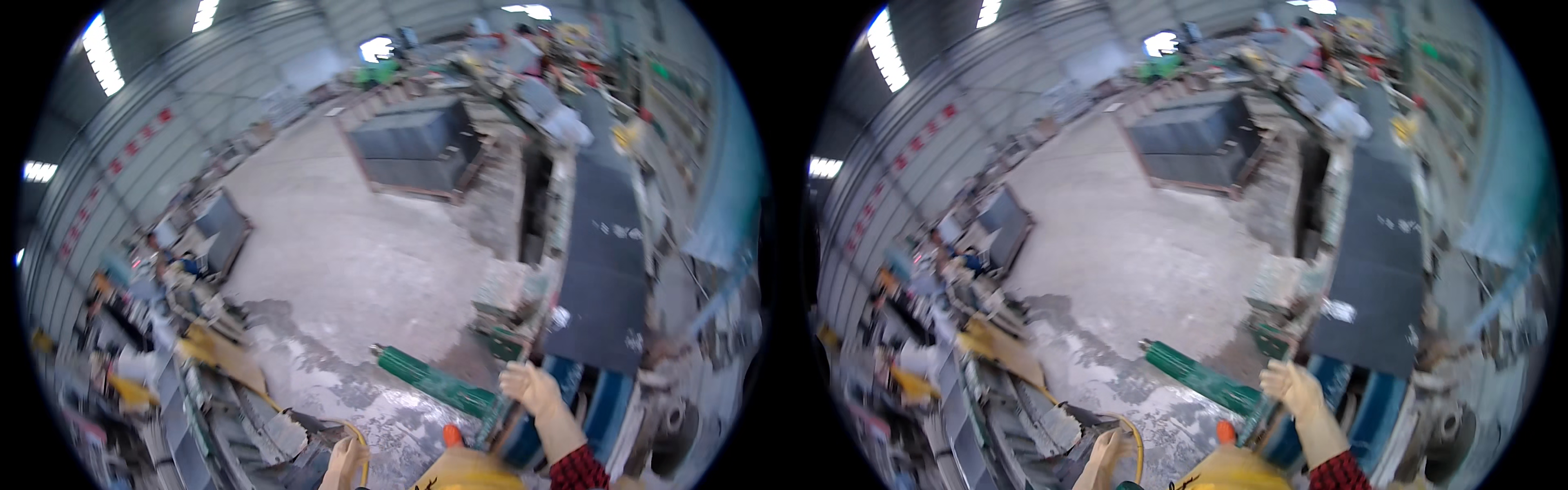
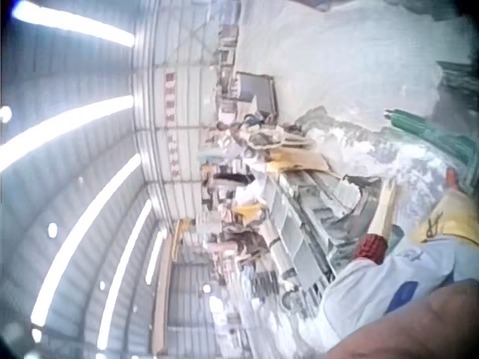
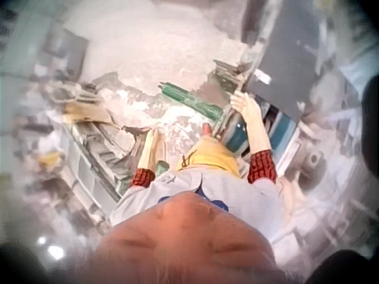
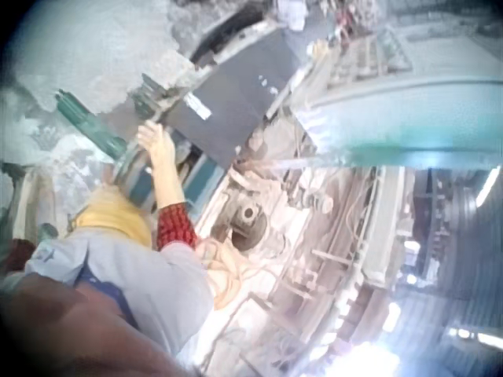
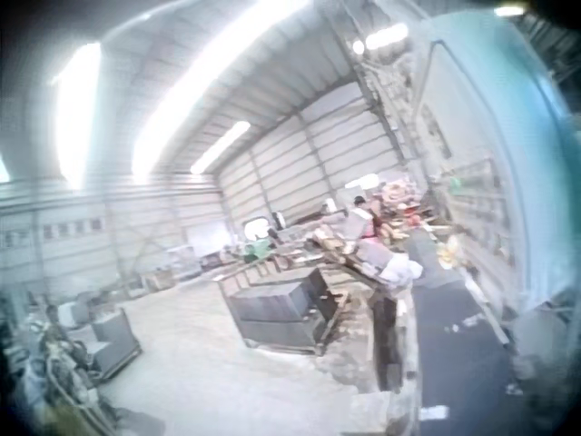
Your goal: The person repeatedly picks up dark rectangular slabs from a nearby stack and places them onto a moving conveyor belt. The slabs travel along the belt toward other workers in the background. The person maintains a steady rhythm, handling one slab at a time throughout the clip.
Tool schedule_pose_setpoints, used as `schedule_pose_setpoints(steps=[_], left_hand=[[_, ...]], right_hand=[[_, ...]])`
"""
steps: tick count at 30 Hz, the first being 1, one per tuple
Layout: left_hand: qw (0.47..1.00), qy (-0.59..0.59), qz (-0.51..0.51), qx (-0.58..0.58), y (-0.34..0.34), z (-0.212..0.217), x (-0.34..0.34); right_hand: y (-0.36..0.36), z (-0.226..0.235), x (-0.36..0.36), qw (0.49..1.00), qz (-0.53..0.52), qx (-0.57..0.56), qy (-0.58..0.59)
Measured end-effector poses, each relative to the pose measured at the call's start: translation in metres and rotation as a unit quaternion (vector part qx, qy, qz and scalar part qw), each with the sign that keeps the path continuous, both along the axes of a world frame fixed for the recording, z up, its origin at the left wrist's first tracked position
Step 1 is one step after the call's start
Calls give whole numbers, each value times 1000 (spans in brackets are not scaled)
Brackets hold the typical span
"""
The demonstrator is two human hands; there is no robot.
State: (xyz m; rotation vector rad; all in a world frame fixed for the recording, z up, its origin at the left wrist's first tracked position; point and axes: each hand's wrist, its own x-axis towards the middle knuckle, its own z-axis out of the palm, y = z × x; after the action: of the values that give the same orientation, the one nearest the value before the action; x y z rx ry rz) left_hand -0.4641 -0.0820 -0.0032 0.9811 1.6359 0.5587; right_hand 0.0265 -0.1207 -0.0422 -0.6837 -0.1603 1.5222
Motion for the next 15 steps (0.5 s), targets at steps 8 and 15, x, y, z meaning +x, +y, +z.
schedule_pose_setpoints(steps=[8, 15], left_hand=[[926, 103, 317, 177, -158, -7, -159], [770, 388, 375, 340, -249, 3, -267]], right_hand=[[6, 15, -176, 961, 267, -34, -69], [3, -15, -255, 944, 311, -86, -72]])
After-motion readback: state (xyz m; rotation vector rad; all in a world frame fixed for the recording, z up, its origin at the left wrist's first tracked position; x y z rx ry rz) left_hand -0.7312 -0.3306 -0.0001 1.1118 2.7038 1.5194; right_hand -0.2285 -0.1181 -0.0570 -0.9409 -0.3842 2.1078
